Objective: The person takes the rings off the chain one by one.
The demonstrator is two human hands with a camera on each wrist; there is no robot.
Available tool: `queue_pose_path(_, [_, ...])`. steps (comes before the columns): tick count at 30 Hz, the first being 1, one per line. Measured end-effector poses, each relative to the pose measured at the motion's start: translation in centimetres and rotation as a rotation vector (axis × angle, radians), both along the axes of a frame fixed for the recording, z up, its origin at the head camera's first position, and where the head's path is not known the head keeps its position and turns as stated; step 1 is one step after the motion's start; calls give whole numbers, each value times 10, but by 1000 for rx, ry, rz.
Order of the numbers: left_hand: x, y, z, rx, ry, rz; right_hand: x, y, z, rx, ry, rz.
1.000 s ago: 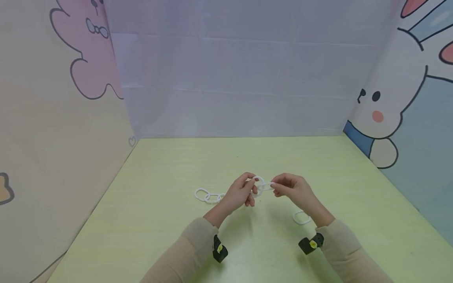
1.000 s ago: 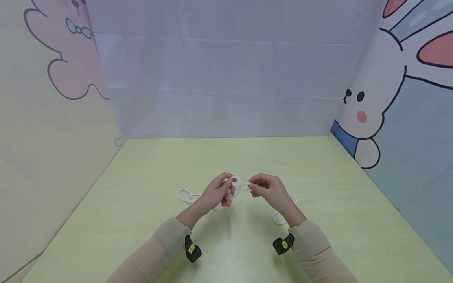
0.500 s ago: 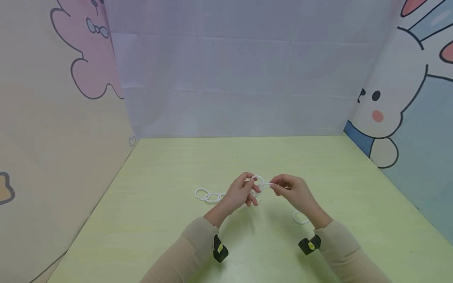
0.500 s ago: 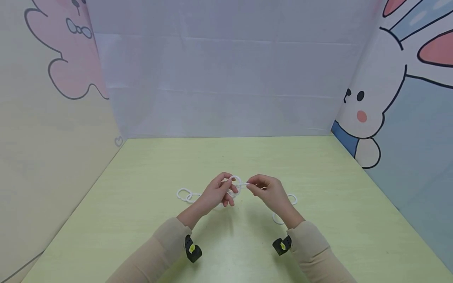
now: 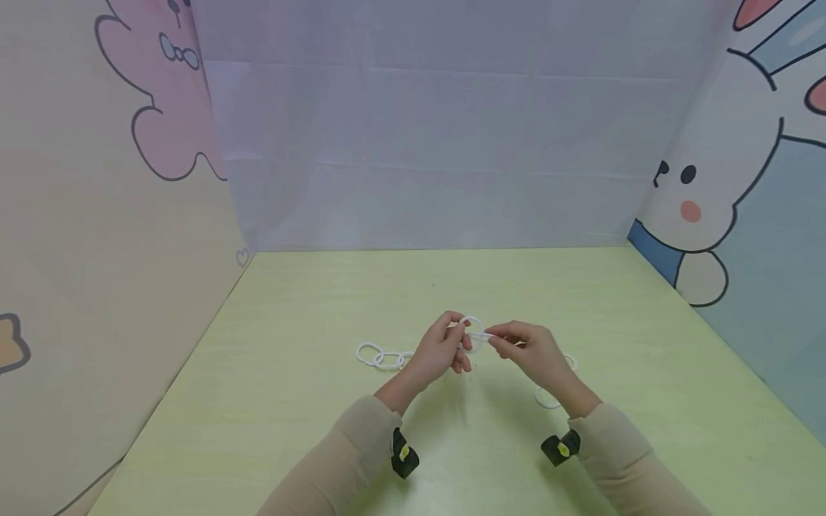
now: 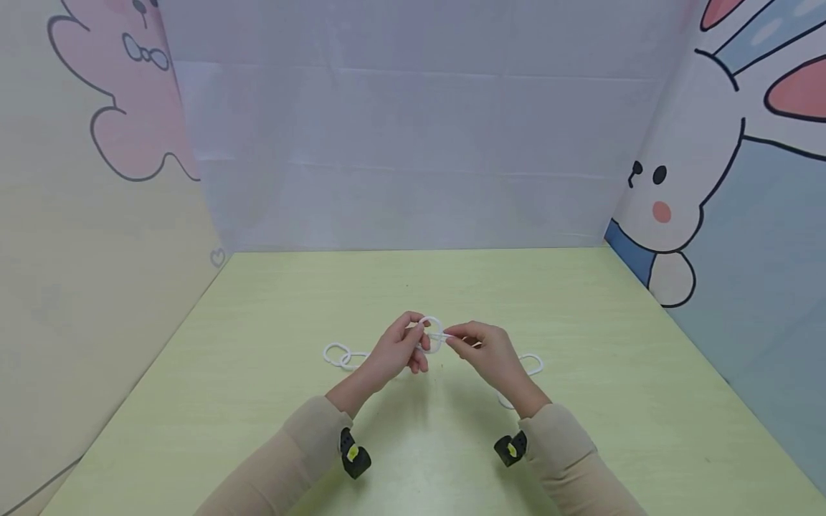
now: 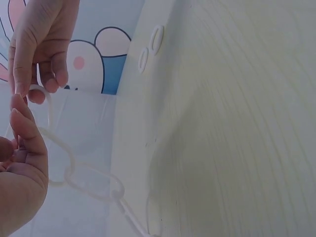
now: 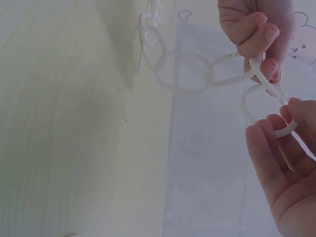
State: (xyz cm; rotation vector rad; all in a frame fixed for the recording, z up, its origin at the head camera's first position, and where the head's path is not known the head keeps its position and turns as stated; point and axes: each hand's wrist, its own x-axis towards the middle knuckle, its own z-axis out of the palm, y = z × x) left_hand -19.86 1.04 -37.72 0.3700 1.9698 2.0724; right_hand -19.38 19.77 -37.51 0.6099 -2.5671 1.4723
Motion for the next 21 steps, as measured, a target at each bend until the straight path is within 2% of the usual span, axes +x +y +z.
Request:
queue_pose_path(2, [5,-1,9,4,9,9,0,-1,0,3,-10,-7])
queue_pose_path(6, [4,-1,9,7,17,22,0,-4,0,7,-43,-23])
queue_pose_path(14, [-10,1,-12,29,7,34,-2,-5,0,-74,-155,9])
queue_pose_path(21, [-12,1,-16,25,-12,52,-5,-4,-4,-139,-234,52])
